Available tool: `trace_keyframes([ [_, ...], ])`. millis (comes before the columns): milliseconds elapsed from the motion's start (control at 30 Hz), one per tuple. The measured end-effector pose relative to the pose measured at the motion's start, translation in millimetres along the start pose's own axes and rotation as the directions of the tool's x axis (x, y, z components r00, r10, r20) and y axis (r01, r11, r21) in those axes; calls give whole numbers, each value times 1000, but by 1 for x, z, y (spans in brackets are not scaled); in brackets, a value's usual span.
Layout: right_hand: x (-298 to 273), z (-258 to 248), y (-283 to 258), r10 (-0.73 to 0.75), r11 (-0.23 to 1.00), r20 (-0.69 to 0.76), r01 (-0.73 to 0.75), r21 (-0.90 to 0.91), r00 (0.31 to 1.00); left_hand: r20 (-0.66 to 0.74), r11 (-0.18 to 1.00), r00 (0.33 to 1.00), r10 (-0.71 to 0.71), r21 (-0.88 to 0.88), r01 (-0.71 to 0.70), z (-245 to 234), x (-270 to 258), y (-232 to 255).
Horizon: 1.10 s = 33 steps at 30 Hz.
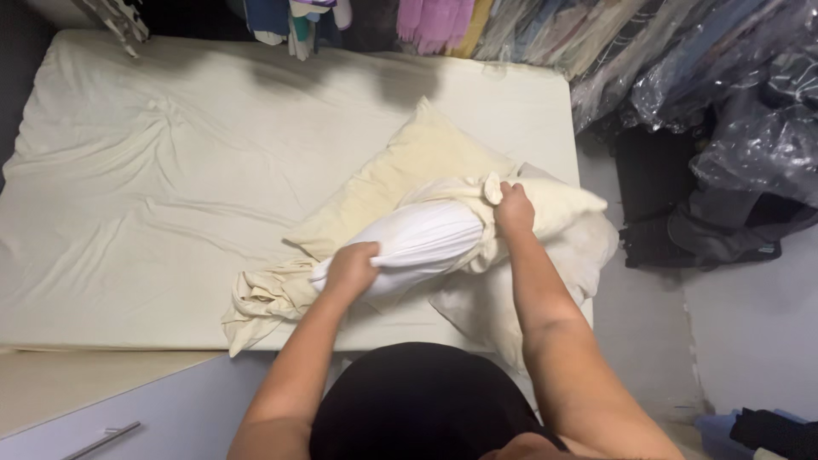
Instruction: The person removes pillowcases from two pillows on a bed, then puts fresh pillowcases onto the pillows. The person also adjusts the fitted sheet on the mattress.
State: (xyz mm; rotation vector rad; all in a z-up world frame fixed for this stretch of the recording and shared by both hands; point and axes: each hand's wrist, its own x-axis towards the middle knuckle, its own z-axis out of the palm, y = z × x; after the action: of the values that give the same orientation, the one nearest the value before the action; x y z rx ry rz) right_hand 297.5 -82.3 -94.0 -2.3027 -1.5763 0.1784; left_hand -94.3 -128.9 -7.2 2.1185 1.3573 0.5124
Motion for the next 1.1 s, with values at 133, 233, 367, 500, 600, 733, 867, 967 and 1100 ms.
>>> trace_keyframes([
  [133,-29,2,-11,-108,994,114,111,-23,988,82,996,996,-36,80,29,8,-2,-23],
  [233,-43,0,-21,-61,983,546,144,-111,836,332,981,943,-23,189,-43,30,-8,-33],
  [367,-25,-32,0,-233,848,890,530,-12,392,559,970,829,14,193,-147,87,-42,-27],
  [500,-1,-20,-40,-316,920,527,120,373,789,687,960,725,-42,228,-161,144,-78,-19],
  [600,-18,29,-113,-378,926,551,295,237,744,671,958,740,-43,238,-159,177,-100,-12],
  [733,-83,84,-131,-104,920,785,359,-157,611,596,964,801,-67,246,-102,208,-123,-6],
  [867,-87,128,-80,-58,922,682,300,-243,729,603,967,788,-126,252,-38,227,-148,-9],
  [967,-51,138,-39,-35,939,716,268,-215,697,658,969,736,-160,246,-10,237,-160,-10],
  [1100,-35,107,-33,-170,955,719,-67,288,674,662,953,736,-143,-108,282,216,-139,-9],
])
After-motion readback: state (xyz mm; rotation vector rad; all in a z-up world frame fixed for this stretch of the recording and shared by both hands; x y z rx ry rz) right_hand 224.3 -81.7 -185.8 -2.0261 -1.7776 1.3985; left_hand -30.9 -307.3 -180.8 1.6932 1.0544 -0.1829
